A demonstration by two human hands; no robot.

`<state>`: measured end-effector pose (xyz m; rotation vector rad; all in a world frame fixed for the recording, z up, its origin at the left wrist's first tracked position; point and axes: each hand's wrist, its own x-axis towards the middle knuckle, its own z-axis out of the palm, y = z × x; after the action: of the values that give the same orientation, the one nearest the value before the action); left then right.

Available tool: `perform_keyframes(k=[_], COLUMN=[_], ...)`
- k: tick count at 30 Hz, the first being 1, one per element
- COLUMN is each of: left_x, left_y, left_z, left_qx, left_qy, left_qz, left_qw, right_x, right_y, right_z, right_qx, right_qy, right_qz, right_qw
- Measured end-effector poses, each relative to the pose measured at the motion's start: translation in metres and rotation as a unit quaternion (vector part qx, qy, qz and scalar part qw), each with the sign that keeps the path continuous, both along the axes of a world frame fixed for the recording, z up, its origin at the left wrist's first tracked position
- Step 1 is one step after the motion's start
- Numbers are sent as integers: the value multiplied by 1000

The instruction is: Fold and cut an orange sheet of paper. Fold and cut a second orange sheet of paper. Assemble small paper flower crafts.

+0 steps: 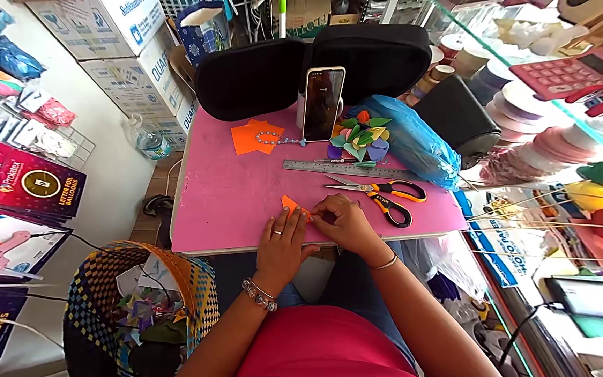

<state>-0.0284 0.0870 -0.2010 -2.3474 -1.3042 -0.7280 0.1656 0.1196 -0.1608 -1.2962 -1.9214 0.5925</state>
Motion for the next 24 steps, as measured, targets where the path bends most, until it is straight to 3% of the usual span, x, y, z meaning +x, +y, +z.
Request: perform_keyframes(k=[24], left_x=[3], left_y=[-2], left_z=[-1], left_qx=[8], left_qy=[1], left_qz=[-6], left_qw=[1000], right_x=[1], right_y=[0], right_z=[0], right_qx=[23], right_qy=[-6], right_qz=[11], right_qw=[1000])
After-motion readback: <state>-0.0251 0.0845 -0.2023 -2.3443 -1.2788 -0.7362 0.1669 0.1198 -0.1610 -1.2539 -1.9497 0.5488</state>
